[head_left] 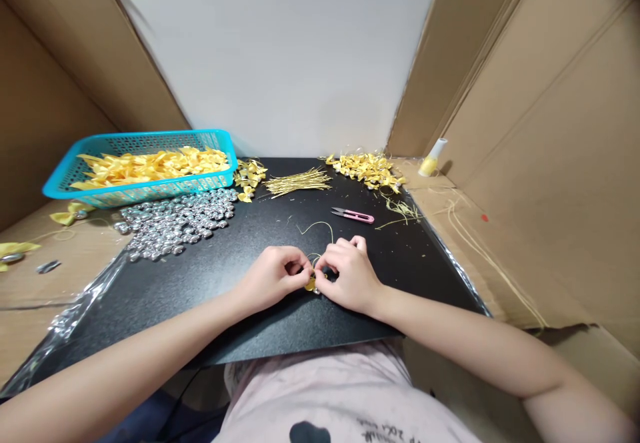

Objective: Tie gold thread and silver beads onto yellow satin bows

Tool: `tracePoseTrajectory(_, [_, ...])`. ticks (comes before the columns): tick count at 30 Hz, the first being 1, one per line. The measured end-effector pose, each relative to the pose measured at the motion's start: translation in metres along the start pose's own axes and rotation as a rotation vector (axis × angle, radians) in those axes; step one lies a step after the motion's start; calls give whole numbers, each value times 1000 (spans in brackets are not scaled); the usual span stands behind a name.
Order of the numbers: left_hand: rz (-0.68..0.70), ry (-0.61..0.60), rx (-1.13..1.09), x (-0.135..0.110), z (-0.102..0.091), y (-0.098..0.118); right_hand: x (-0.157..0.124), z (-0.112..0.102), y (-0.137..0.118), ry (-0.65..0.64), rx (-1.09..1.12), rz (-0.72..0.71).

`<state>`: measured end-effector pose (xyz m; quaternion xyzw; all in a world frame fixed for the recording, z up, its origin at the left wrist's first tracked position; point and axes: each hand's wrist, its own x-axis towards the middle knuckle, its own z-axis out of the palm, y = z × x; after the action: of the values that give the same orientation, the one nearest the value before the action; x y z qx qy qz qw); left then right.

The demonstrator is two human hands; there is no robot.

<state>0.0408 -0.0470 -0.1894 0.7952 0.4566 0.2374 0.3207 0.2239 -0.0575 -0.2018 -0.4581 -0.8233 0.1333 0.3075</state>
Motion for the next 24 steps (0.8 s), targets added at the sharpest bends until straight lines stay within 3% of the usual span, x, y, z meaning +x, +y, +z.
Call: tracePoseTrajectory(24, [-4, 3, 13, 3, 2, -2, 1, 0, 1, -11, -19, -6])
